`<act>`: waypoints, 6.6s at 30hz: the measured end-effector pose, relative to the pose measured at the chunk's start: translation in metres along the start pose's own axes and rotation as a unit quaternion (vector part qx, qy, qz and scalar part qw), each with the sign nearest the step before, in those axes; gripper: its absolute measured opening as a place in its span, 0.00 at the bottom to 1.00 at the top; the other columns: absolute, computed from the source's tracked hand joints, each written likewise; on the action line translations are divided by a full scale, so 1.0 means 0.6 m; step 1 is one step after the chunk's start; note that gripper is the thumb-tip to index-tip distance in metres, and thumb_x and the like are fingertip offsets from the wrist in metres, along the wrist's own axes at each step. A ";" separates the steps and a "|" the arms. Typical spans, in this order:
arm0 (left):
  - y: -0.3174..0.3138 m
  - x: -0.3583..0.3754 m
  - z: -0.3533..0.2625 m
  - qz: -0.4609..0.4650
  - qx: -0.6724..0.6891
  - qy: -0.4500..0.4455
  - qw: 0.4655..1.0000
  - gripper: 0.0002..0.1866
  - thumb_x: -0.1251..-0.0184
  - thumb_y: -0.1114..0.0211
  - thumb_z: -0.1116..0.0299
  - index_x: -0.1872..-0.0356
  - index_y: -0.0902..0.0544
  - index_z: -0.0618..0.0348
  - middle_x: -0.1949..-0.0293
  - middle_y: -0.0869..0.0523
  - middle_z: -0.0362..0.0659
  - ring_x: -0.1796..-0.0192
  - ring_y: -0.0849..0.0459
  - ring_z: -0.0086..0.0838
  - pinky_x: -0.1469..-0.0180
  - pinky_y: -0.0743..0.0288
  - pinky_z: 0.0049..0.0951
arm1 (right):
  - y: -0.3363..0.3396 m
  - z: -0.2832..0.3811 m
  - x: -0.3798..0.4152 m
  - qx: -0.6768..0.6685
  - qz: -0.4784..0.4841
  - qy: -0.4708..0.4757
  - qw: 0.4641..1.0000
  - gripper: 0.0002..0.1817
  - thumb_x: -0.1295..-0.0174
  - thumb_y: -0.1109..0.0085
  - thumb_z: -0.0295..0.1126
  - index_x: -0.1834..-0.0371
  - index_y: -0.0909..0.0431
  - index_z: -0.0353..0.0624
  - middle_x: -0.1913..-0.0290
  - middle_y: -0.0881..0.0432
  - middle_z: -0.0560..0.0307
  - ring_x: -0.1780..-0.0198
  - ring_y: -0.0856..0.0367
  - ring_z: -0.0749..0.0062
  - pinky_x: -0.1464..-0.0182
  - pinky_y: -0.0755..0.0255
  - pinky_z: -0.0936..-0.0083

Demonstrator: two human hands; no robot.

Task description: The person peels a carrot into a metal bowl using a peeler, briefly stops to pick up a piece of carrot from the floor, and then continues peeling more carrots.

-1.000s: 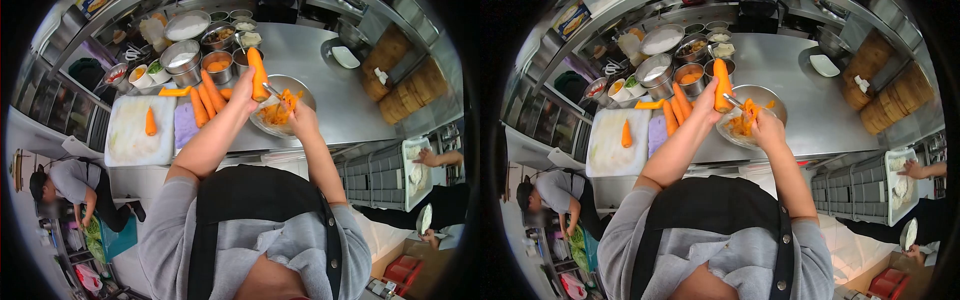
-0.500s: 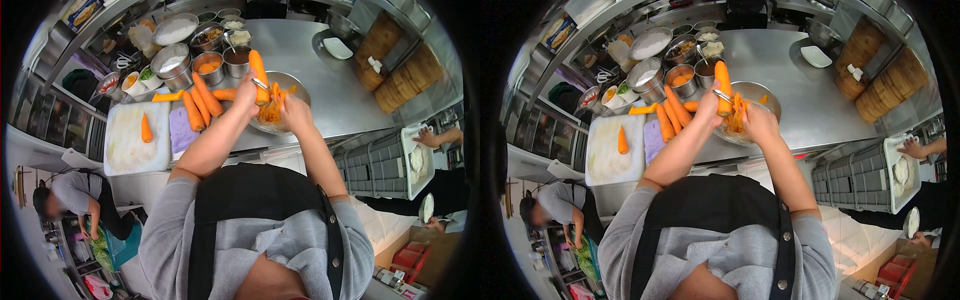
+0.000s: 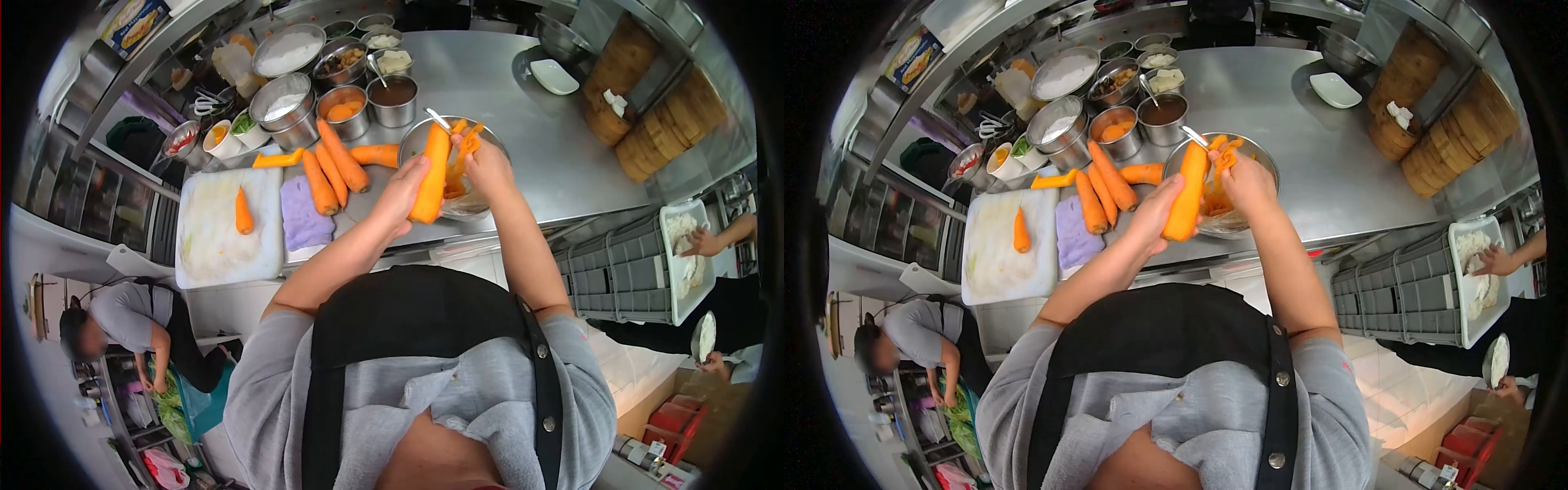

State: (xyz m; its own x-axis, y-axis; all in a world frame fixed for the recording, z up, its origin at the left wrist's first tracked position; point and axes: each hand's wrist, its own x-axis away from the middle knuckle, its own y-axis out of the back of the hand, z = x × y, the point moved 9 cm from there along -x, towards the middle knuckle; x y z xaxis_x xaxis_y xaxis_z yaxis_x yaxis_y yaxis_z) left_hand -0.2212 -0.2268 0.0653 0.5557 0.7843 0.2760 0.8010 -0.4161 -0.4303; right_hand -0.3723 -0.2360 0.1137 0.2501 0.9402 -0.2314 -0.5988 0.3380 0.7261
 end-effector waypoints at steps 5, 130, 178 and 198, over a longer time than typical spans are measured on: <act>0.012 0.032 0.010 0.069 -0.029 0.006 0.997 0.28 0.28 0.48 0.49 0.34 0.36 0.54 0.61 0.21 0.44 0.69 0.18 0.31 0.72 0.21 0.30 | -0.003 -0.027 -0.008 -0.006 -0.015 0.013 1.000 0.22 0.30 0.58 0.52 0.57 0.22 0.46 0.63 0.18 0.44 0.58 0.21 0.44 0.57 0.29 0.54; 0.010 0.015 -0.028 0.005 0.034 -0.026 0.999 0.21 0.25 0.52 0.49 0.49 0.30 0.57 0.64 0.21 0.46 0.72 0.19 0.32 0.73 0.21 0.32 | -0.003 0.043 -0.004 0.067 -0.011 0.075 0.995 0.13 0.38 0.51 0.39 0.54 0.26 0.50 0.63 0.17 0.47 0.60 0.20 0.45 0.58 0.27 0.51; 0.014 0.064 -0.025 0.024 0.023 -0.037 0.999 0.21 0.25 0.51 0.51 0.46 0.29 0.59 0.64 0.21 0.45 0.72 0.18 0.32 0.73 0.22 0.30 | 0.040 0.030 0.001 0.037 -0.044 0.027 0.998 0.16 0.33 0.53 0.48 0.62 0.25 0.49 0.67 0.18 0.49 0.61 0.21 0.46 0.61 0.29 0.55; 0.026 -0.050 -0.087 -0.052 0.053 -0.128 0.989 0.21 0.26 0.51 0.49 0.48 0.28 0.57 0.63 0.19 0.45 0.65 0.18 0.32 0.62 0.21 0.34 | 0.026 0.085 0.078 0.080 -0.046 0.127 0.988 0.13 0.34 0.51 0.47 0.62 0.25 0.51 0.71 0.19 0.49 0.66 0.20 0.47 0.65 0.28 0.55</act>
State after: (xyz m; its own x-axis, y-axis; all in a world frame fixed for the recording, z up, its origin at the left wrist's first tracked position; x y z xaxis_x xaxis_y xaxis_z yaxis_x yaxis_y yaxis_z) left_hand -0.2138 -0.2808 0.0953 0.3861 0.9168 0.1020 0.8149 -0.2872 -0.5034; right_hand -0.3312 -0.1889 0.1473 0.0876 0.8931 -0.4413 -0.4496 0.4307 0.7825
